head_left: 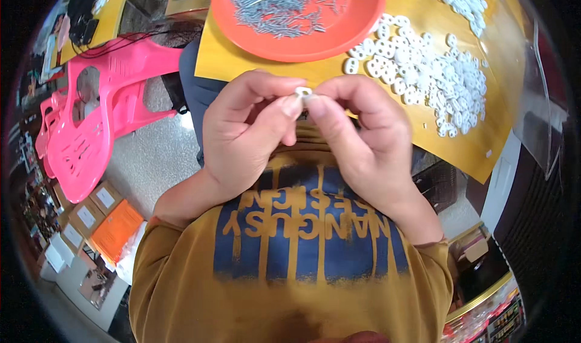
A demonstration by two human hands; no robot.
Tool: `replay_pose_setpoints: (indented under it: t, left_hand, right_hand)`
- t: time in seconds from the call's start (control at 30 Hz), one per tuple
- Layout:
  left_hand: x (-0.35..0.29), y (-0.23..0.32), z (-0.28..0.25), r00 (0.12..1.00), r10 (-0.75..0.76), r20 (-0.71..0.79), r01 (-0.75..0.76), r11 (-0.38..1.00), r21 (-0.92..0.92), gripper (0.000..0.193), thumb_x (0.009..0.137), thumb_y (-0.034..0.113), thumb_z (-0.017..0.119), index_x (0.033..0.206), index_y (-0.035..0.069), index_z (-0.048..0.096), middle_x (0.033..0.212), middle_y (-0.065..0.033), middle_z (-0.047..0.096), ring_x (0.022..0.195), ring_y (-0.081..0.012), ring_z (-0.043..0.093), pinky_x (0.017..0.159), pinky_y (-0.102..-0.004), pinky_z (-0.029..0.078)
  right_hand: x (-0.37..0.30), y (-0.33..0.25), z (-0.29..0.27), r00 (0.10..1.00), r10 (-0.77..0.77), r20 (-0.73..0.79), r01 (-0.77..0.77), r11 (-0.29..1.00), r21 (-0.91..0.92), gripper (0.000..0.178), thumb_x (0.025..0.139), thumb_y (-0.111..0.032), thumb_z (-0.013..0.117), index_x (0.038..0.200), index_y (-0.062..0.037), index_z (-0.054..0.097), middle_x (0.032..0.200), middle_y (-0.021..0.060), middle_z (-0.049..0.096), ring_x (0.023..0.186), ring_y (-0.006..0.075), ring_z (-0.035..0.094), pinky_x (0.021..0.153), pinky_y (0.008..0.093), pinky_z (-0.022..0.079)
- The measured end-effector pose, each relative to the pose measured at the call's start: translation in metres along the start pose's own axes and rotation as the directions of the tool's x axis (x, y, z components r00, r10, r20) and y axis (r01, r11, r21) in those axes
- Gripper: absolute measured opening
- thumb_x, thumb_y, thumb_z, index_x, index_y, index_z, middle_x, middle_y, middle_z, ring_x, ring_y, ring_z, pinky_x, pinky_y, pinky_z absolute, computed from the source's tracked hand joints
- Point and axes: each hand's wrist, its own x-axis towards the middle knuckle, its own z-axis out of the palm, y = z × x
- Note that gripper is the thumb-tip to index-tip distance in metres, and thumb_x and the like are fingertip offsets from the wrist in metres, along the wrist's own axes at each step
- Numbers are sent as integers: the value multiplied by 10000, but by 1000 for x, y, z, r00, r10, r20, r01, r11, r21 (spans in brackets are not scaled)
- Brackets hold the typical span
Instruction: Assembling small plastic parts by manually inserting metal pins into them at a workbench.
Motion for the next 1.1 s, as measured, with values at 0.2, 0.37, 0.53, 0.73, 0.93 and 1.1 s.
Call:
replay_pose_setpoints:
  t: [0.2, 0.37, 0.53, 0.73, 0.93, 1.1]
  left_hand:
    - [6, -6, 10, 991, -126, -53, 120, 988, -99, 113, 814, 25, 521, 924, -1, 529, 792, -41, 551, 556, -56, 469, 510, -175, 382]
    - [13, -6, 21, 976, -205, -73, 187, 961, -205, 117, 811, 49, 531, 917, -2, 533, 795, -56, 555, 564, -69, 468, 539, -184, 384]
    - [16, -11, 23, 979, -200, -32, 190, 960, -206, 118, 793, 42, 542, 905, 4, 547, 791, -64, 559, 557, -74, 471, 532, -184, 374]
    - [17, -13, 29, 961, -275, 32, 275, 937, -214, 128, 797, 41, 534, 915, -6, 544, 783, -70, 567, 549, -76, 472, 531, -185, 375]
    - [15, -10, 29, 965, -261, 16, 260, 951, -165, 149, 806, 36, 499, 946, -5, 530, 737, -64, 544, 535, -74, 422, 565, -214, 345]
    - [12, -12, 23, 967, -250, 37, 253, 949, -191, 145, 810, 35, 506, 945, -10, 530, 767, -66, 556, 548, -70, 445, 556, -193, 363]
  right_hand:
    - [-1, 7, -3, 983, 181, 42, -181, 883, 433, 90, 829, -80, 542, 853, 5, 524, 748, -10, 522, 659, 31, 472, 585, 166, 395]
    - [-10, 13, -24, 990, -101, -102, 87, 988, -131, 103, 783, -48, 579, 858, 13, 542, 741, 34, 539, 630, 83, 489, 581, 210, 406]
    - [-30, 35, -58, 886, -399, -236, 112, 678, -726, 129, 710, -5, 627, 821, -8, 561, 701, 76, 533, 581, 168, 489, 552, 256, 401]
    - [-30, 47, -72, 885, -390, -252, -26, 500, -865, 141, 703, -38, 625, 834, -22, 576, 732, 95, 549, 665, 226, 523, 614, 313, 405]
    - [-28, 49, -74, 899, -355, -258, -56, 489, -870, 130, 710, -33, 615, 834, -22, 582, 764, 109, 560, 698, 258, 538, 630, 325, 418]
    - [-28, 51, -73, 898, -351, -266, -45, 527, -848, 122, 716, -21, 605, 835, -12, 580, 793, 115, 558, 713, 256, 539, 634, 324, 429]
